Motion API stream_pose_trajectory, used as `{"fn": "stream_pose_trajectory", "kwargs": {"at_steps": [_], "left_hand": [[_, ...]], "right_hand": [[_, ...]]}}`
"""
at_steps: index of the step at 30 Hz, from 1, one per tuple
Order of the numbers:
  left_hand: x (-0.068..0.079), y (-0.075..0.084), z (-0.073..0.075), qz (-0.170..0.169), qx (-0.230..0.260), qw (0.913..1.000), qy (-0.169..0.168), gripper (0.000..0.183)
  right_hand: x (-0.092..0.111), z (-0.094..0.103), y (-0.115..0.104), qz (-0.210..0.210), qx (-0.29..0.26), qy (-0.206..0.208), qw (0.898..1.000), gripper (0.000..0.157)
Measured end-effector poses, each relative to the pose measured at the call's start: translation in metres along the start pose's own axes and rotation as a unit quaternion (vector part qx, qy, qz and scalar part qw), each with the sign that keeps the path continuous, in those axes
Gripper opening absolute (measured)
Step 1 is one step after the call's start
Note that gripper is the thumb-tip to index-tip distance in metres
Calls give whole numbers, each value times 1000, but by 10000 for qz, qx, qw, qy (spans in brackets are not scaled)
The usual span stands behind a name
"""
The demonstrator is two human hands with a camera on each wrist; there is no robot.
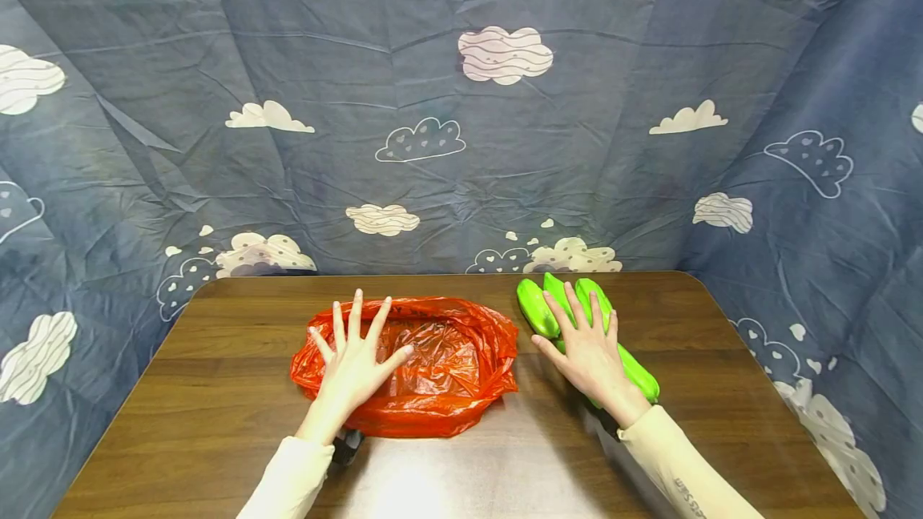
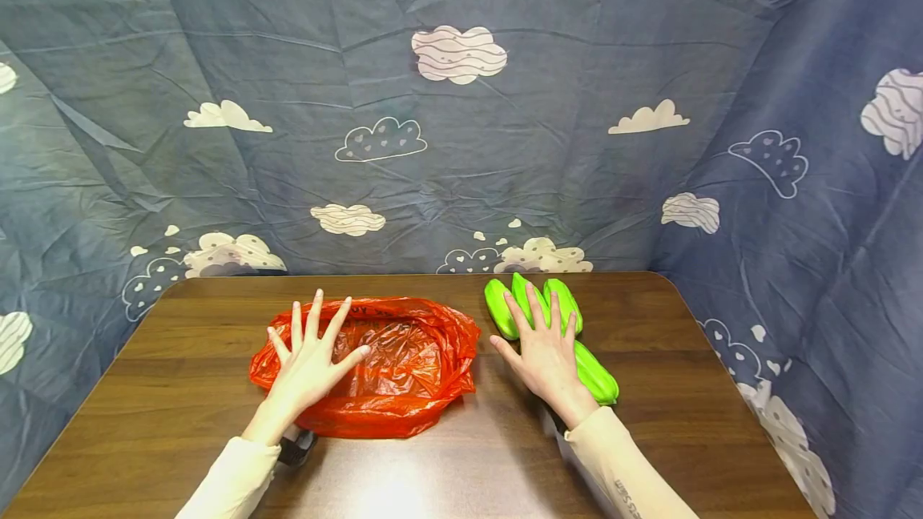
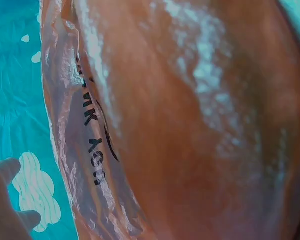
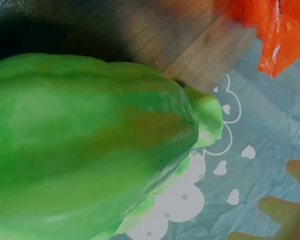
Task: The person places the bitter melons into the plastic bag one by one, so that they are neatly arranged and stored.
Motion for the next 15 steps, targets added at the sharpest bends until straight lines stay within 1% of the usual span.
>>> {"fn": "stream_pose_trajectory", "kwargs": {"at_steps": [4,8,11,15], "left_hand": [[1,-2,1,-35,13,10000,-32,82],[4,-6,3,-164,34,9999,-12,80],[5,-10,6,-277,93,9996,28,79],[7,-14,12,-477,209,9985,179,76]], "right_hand": [[0,1,0,82,-18,20,10000,70],[0,3,-1,203,-131,102,9997,69],[0,6,-2,366,-299,264,9985,68],[2,12,-3,681,-640,555,9941,67]]}}
Point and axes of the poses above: each hand's wrist, its own x-axis away from the middle knuckle, its own z-axis out of the back of the hand, y = z × x, the point moved 9 cm from there along -x, towards the middle knuckle, and after that the axes turned 2 degrees about y, right-handed, at the moved point
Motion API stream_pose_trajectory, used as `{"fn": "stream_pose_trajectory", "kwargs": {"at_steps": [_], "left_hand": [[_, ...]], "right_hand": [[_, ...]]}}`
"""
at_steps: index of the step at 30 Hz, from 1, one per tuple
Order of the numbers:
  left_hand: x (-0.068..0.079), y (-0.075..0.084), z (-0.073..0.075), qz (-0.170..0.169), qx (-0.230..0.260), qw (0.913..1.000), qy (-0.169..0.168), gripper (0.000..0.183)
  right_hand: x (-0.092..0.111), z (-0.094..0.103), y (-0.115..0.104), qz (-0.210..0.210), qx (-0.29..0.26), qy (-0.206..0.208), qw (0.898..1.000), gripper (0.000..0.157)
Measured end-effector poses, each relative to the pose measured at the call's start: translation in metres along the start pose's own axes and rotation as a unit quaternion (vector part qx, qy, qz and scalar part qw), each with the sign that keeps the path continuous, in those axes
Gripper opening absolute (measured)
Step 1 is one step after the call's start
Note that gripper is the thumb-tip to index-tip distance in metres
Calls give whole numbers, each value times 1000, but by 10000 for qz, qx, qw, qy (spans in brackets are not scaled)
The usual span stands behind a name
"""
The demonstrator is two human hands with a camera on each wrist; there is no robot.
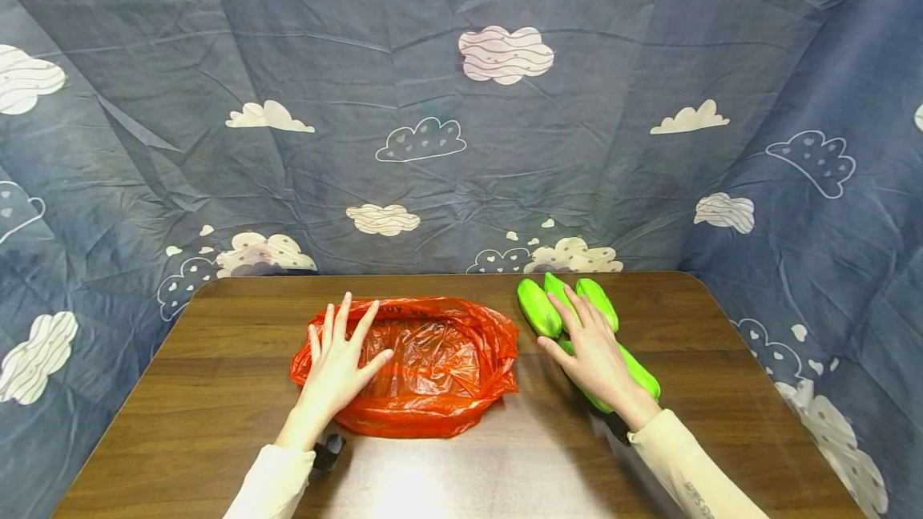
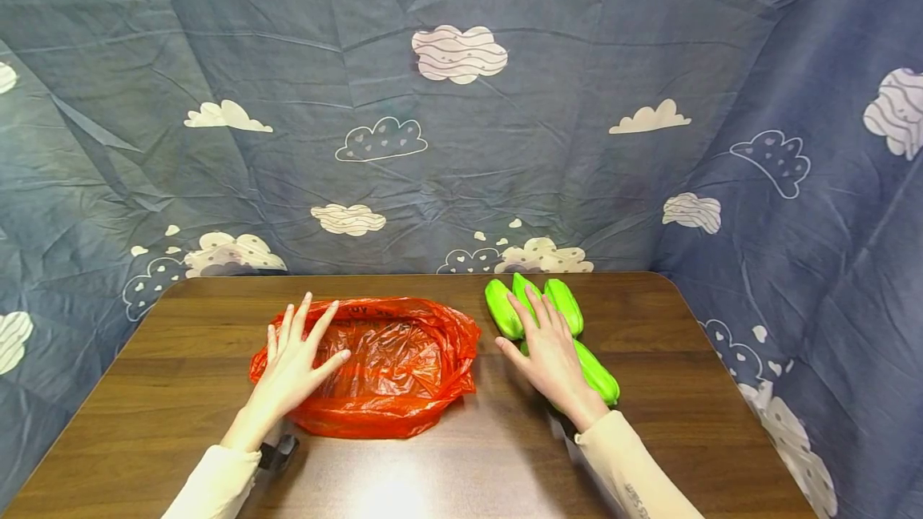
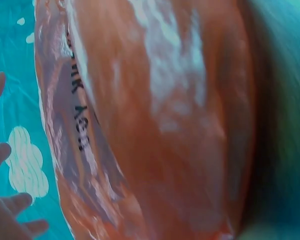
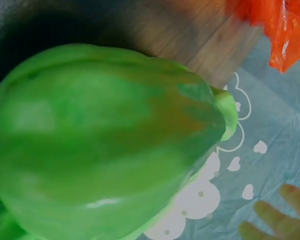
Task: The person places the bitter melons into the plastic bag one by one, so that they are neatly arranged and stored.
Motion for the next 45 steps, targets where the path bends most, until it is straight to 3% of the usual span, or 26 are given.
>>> {"fn": "stream_pose_trajectory", "kwargs": {"at_steps": [4,9,13,17,23,29,37,45], "left_hand": [[2,-5,9,-247,116,9993,247,74],[4,-12,22,-574,244,9958,669,68],[5,-23,32,-598,419,9939,831,62],[5,-39,37,-425,880,9925,738,57],[10,-57,39,-451,1410,9859,776,54],[14,-72,35,-292,1636,9840,642,53],[15,-86,22,126,1748,9844,141,55],[16,-95,15,427,1793,9829,-37,57]], "right_hand": [[2,5,-1,257,-384,223,9987,65],[5,6,4,249,-743,231,9967,62],[7,8,9,241,-965,236,9948,60],[10,11,12,311,-1125,323,9926,58],[16,17,15,366,-1241,564,9900,53],[22,20,20,286,-1497,505,9870,50],[30,19,26,51,-1787,291,9835,46],[35,19,32,-179,-1758,120,9842,43]]}}
Point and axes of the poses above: each hand's wrist, its own x-axis away from the middle knuckle, its own z-axis out of the back of the hand, y = z × x, the point moved 9 cm from there along -x, towards the middle knuckle, and after that the axes turned 2 degrees about y, right-handed, at the moved point
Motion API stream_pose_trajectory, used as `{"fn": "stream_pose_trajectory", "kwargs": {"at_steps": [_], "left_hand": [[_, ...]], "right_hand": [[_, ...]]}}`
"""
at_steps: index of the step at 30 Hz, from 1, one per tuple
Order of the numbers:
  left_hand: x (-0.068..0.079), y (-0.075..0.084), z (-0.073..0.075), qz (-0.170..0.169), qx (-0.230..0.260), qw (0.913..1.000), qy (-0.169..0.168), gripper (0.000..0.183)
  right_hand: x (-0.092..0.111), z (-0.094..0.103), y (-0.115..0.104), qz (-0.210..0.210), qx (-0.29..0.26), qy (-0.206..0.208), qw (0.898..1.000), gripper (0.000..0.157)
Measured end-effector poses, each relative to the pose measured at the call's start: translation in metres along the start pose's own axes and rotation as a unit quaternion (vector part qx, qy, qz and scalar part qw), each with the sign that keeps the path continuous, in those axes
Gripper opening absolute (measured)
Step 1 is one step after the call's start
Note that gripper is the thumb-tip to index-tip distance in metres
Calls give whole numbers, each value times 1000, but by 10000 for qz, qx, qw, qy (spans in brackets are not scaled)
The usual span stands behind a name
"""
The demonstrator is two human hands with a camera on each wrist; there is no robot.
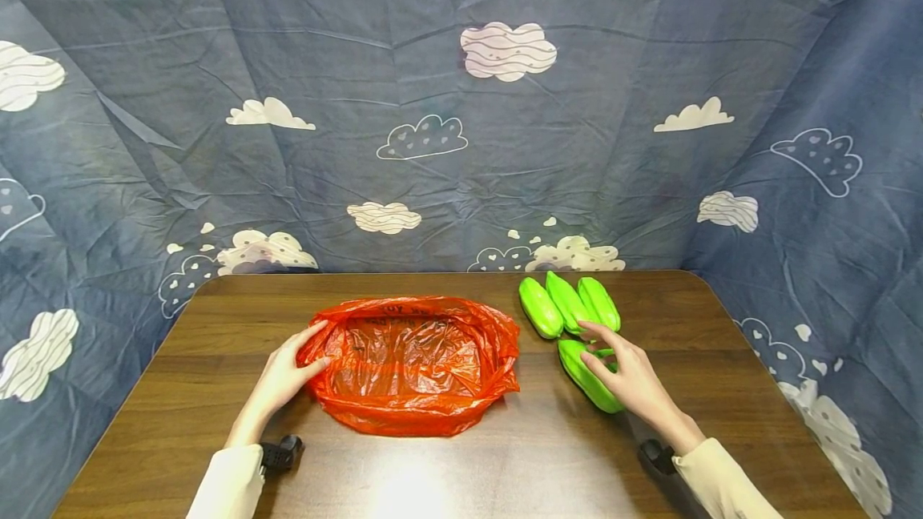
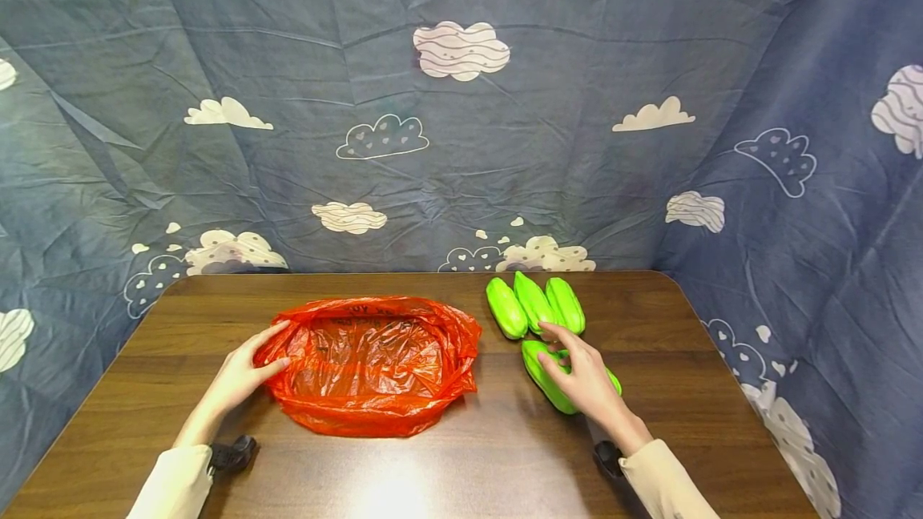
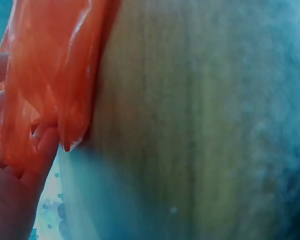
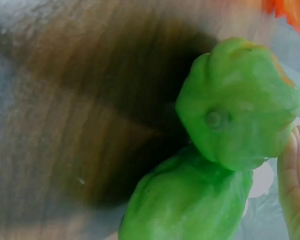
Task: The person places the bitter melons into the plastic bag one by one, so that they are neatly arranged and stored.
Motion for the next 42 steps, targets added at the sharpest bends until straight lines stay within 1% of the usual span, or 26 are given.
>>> {"fn": "stream_pose_trajectory", "kwargs": {"at_steps": [7,13,17,22,27,36,39,42], "left_hand": [[0,-11,-5,373,208,9989,-216,58],[0,-17,-9,537,264,9972,-450,59],[1,-17,-11,490,175,9968,-606,59],[3,-15,-13,354,114,9970,-684,60],[4,-17,-14,413,119,9963,-744,62],[8,-19,-16,509,299,9944,-873,65],[8,-20,-17,538,410,9931,-963,66],[8,-24,-18,603,644,9903,-1073,68]], "right_hand": [[4,6,3,-44,75,89,9999,42],[10,7,10,-128,181,-29,9997,41],[11,6,13,-119,265,-137,9995,40],[10,1,14,-195,451,-414,9979,38],[9,-4,11,-170,575,-590,9965,40],[9,-16,14,-358,335,-929,9945,43],[9,-18,13,-255,374,-960,9943,46],[10,-19,12,-115,392,-962,9945,47]]}}
Point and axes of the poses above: each hand's wrist, its own x-axis away from the middle knuckle, its own z-axis out of the back of the hand, y = z × x, the point moved 9 cm from there along -x, towards the middle knuckle, and after that the axes turned 2 degrees about y, right-handed, at the moved point
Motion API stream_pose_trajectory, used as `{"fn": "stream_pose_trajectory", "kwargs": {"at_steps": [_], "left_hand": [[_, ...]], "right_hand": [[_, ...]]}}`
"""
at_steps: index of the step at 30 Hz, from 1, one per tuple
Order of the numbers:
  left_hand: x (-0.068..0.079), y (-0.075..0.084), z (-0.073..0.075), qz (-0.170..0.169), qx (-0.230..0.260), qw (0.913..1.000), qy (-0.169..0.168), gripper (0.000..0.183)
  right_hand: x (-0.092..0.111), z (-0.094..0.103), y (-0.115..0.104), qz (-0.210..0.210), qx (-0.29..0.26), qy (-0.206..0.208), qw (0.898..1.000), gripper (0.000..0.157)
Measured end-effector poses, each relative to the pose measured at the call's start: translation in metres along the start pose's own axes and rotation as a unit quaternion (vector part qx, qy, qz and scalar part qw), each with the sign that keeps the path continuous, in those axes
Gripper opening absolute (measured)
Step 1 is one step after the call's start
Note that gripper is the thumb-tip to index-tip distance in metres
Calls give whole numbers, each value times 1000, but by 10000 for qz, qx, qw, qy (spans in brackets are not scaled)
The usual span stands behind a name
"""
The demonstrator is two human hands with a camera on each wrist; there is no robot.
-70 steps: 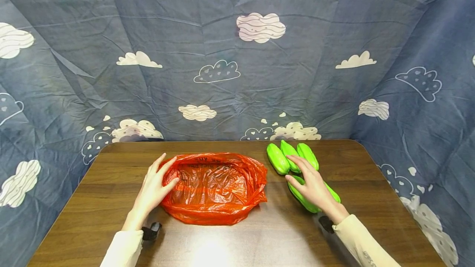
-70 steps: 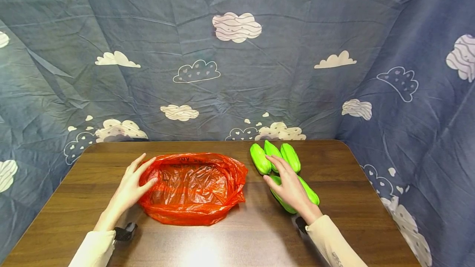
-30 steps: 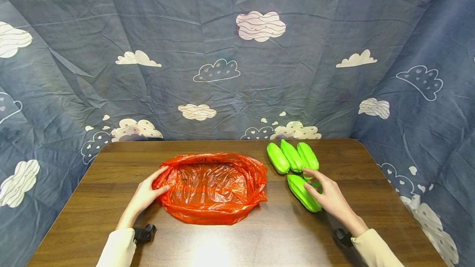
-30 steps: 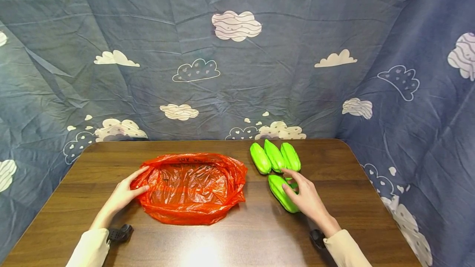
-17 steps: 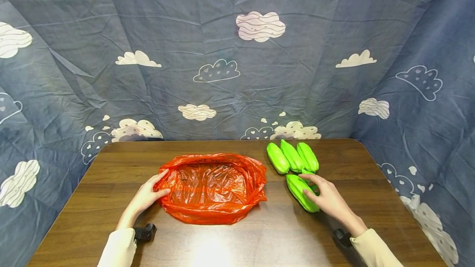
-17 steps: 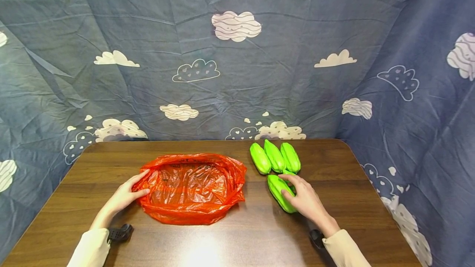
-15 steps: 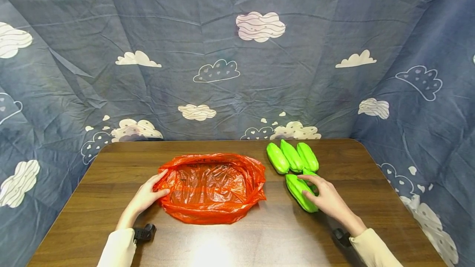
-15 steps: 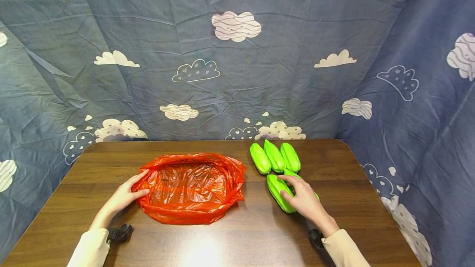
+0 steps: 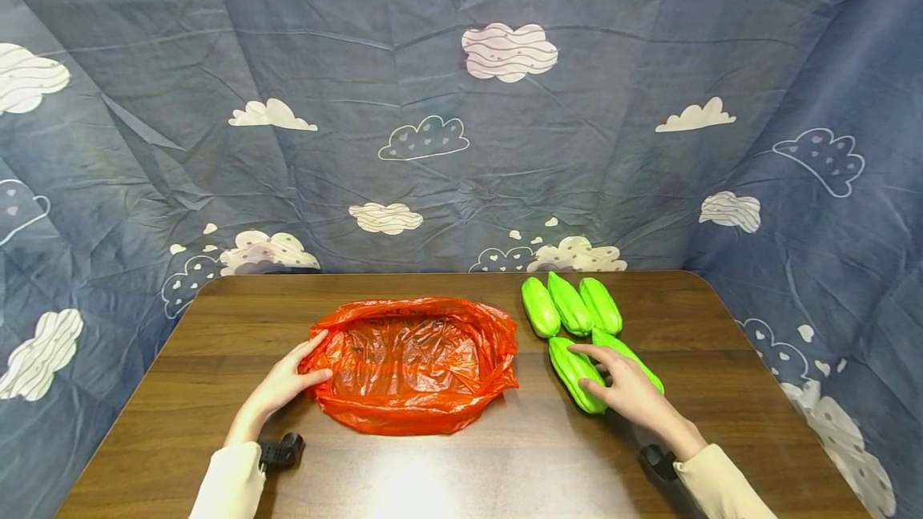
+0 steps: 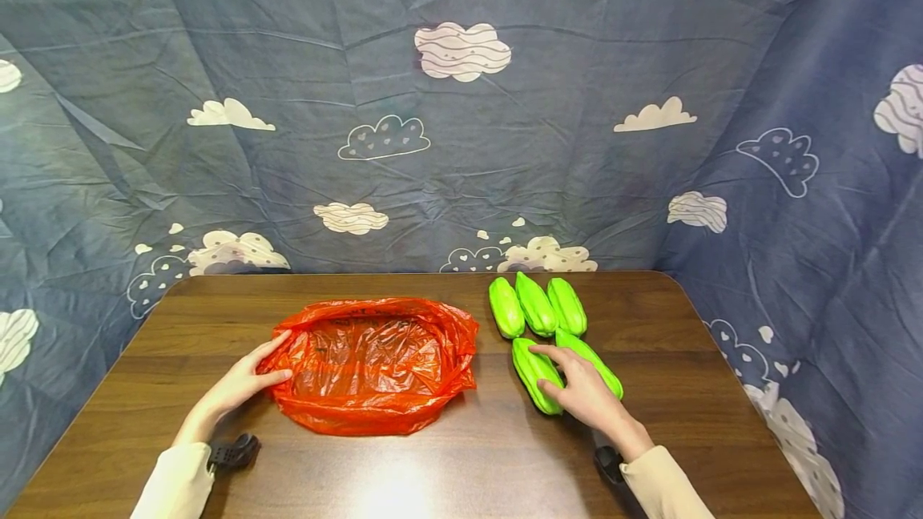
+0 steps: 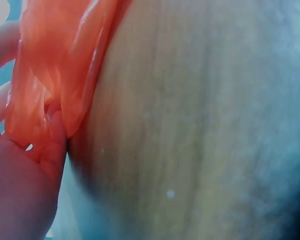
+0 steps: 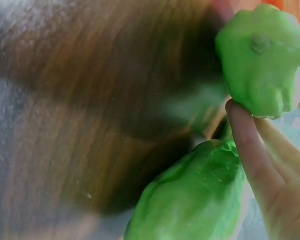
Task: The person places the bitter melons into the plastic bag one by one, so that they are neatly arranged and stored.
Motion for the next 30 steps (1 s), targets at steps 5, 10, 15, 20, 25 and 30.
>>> {"fn": "stream_pose_trajectory", "kwargs": {"at_steps": [5,10,15,20,25,30], "left_hand": [[-1,-3,-2,94,377,9992,-130,70],[-1,-3,-2,117,440,9988,-191,71],[0,-2,-3,126,539,9983,-197,70],[1,-4,-3,180,675,9974,-193,70],[2,-4,-4,228,648,9974,-207,71],[2,-6,-4,301,677,9968,-287,75]], "right_hand": [[1,1,1,-58,-13,31,10000,47],[2,5,3,-306,-59,94,9995,46],[1,7,1,-315,-127,187,9992,46],[0,10,-4,-209,-244,380,9988,46],[-4,13,-7,-212,-381,481,9979,46],[-9,14,-14,-187,-590,530,9967,44]]}}
Point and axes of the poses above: each hand's wrist, its own x-axis away from the middle knuckle, its own z-axis out of the back of the hand, y = z × x, the point moved 9 cm from there along -x, towards the middle knuckle, and after that the axes turned 2 degrees about y, right-handed, at the moved point
